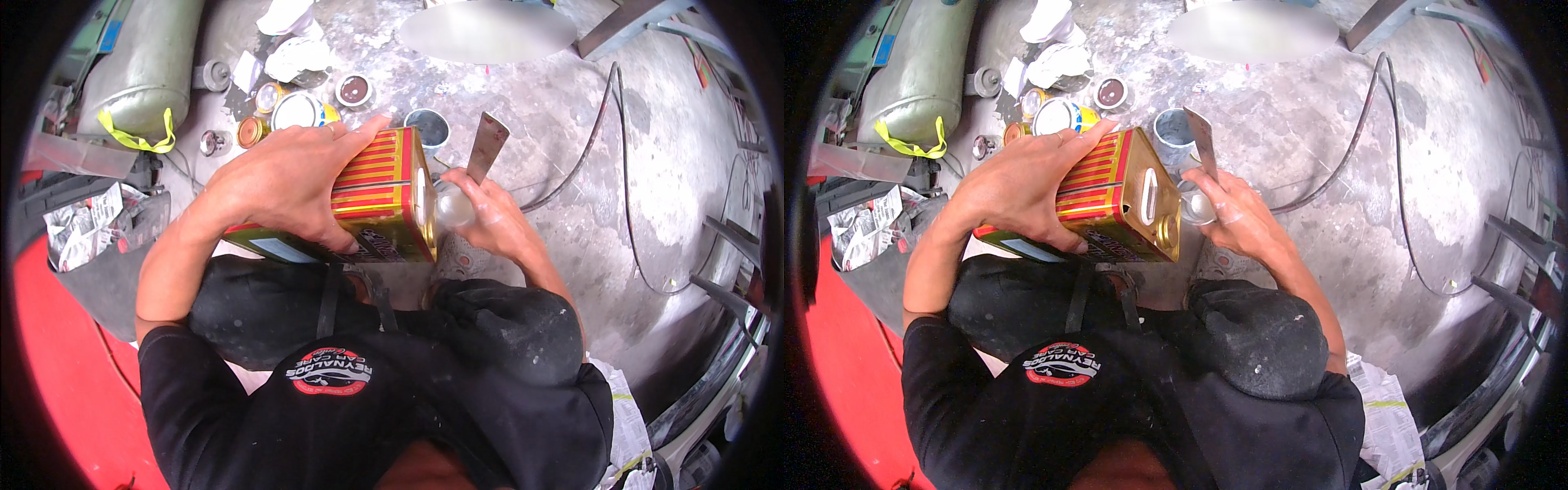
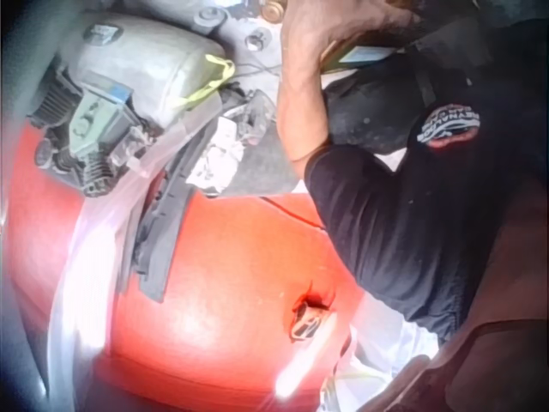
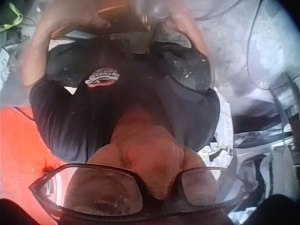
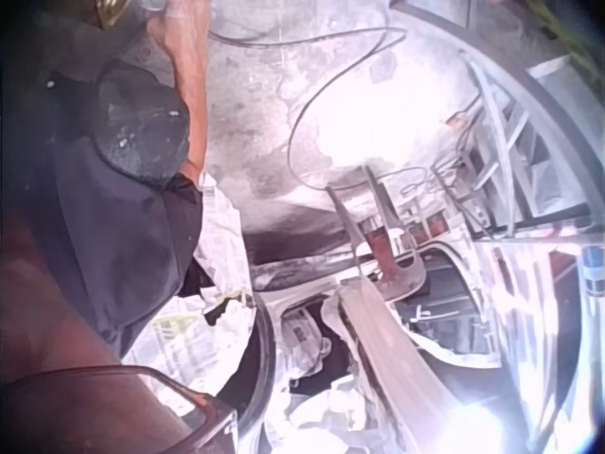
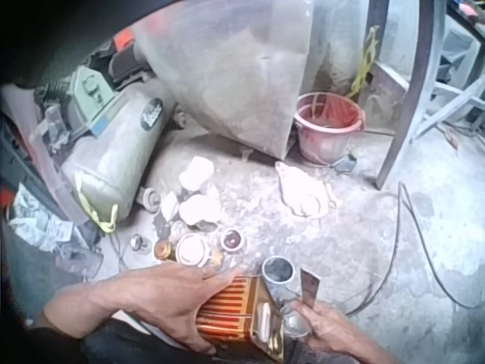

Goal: The person sits on the floor and prepares a paint mixture. They pour liquid from a large gold can into a metal cup, then use a flat metal bar to stir the contents. They also open a small paint can and add its contents to the cup, continuing to stir the mixture.

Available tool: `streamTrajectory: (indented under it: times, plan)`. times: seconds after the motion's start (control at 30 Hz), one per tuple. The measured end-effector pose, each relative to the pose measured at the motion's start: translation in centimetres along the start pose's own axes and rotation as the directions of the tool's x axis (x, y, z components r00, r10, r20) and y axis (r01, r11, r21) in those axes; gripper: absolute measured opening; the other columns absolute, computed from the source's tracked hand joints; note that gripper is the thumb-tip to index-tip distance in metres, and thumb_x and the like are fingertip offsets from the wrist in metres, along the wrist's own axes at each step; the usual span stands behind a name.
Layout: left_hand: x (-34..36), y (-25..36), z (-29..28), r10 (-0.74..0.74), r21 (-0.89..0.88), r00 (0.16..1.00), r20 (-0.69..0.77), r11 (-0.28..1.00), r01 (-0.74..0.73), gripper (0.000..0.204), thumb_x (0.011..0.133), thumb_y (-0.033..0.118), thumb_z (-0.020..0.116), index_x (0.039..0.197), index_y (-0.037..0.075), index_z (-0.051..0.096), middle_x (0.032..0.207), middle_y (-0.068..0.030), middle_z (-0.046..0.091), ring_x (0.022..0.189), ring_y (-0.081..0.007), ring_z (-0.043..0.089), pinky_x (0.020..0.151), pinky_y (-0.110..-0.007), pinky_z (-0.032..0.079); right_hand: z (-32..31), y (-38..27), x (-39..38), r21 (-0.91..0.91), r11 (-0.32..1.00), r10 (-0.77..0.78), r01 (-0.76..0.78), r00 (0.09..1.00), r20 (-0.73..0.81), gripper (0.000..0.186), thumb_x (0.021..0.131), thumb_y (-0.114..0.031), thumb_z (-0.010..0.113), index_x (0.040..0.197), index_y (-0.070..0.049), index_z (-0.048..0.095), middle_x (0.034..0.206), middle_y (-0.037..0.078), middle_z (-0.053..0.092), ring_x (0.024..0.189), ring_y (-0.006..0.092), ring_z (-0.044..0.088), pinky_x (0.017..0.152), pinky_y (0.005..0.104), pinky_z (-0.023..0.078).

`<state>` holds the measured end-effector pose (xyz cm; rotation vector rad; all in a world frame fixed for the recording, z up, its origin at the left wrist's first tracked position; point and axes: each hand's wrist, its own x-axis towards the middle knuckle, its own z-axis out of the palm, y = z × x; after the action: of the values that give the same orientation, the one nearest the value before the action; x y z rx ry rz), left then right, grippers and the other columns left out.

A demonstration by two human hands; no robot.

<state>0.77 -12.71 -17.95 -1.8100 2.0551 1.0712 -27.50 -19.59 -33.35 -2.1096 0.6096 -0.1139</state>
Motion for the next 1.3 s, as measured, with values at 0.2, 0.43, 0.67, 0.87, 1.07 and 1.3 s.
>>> streamTrajectory:
  times: [0.2,0.43,0.67,0.87,1.07,1.3]
  plan:
    - [0.0,-0.3,0.1,0.040,-0.014,0.998,-0.046,0.999,-0.040,0.132,0.056,0.045,0.090,0.160,0.006,0.019,0.122,-0.0223,0.060,0.113,-0.0409,0.060,0.096,-0.045,0.046,-0.3,-0.1,-0.1,0.014,1.000,0.027,-0.027,1.000,0.001,0.075,0.070,0.000,0.078,0.138,-0.014,0.050,0.129,0.017,0.062,0.119,0.0415,0.058,0.098,0.0476,0.049]
    - [0.2,-0.2,-0.3,-0.009,-0.014,1.000,-0.005,1.000,0.009,0.132,0.056,0.044,0.091,0.161,0.008,0.018,0.118,-0.0212,0.060,0.110,-0.0405,0.060,0.095,-0.044,0.046,-0.1,0.5,-0.1,-0.022,0.998,0.054,-0.054,0.998,0.012,0.074,0.072,-0.001,0.077,0.139,-0.017,0.049,0.132,0.011,0.060,0.110,0.0379,0.060,0.095,0.0454,0.050]
    - [0.0,-0.9,-0.2,0.054,-0.026,0.997,-0.063,0.998,-0.056,0.125,0.057,0.037,0.090,0.157,0.003,0.023,0.124,-0.0258,0.060,0.117,-0.0430,0.059,0.100,-0.044,0.047,-0.4,0.9,-0.1,0.041,0.999,0.019,-0.013,0.991,-0.132,0.072,0.071,-0.003,0.081,0.135,-0.014,0.052,0.129,0.012,0.062,0.116,0.0380,0.062,0.094,0.0414,0.052]
    - [0.1,-2.8,0.6,0.121,-0.154,0.987,-0.110,0.979,-0.137,0.124,0.053,0.032,0.092,0.154,0.004,0.026,0.125,-0.0242,0.059,0.118,-0.0430,0.059,0.102,-0.044,0.047,-2.0,0.8,-0.3,0.118,0.984,0.153,-0.131,0.968,-0.201,0.072,0.071,-0.007,0.085,0.135,-0.013,0.052,0.122,0.015,0.065,0.113,0.0368,0.065,0.093,0.0415,0.052]
    - [-1.5,-7.0,4.4,0.096,-0.298,0.969,-0.228,0.940,-0.164,0.130,0.048,0.028,0.097,0.153,-0.001,0.026,0.139,-0.0195,0.053,0.131,-0.0368,0.053,0.114,-0.042,0.038,-3.2,2.3,0.8,0.073,0.994,0.104,-0.081,0.906,-0.409,0.080,0.069,-0.010,0.089,0.140,-0.010,0.051,0.119,0.017,0.065,0.111,0.0335,0.065,0.095,0.0403,0.051]
    - [-3.4,-10.8,12.4,-0.311,-0.749,0.835,-0.453,0.642,-0.167,0.120,0.053,0.018,0.095,0.151,0.000,0.028,0.137,-0.0145,0.057,0.126,-0.0256,0.056,0.110,-0.038,0.043,-4.5,4.5,1.8,-0.017,0.983,0.143,-0.182,0.823,-0.550,0.081,0.071,-0.011,0.087,0.142,-0.009,0.049,0.124,0.022,0.063,0.115,0.0380,0.063,0.097,0.0450,0.050]
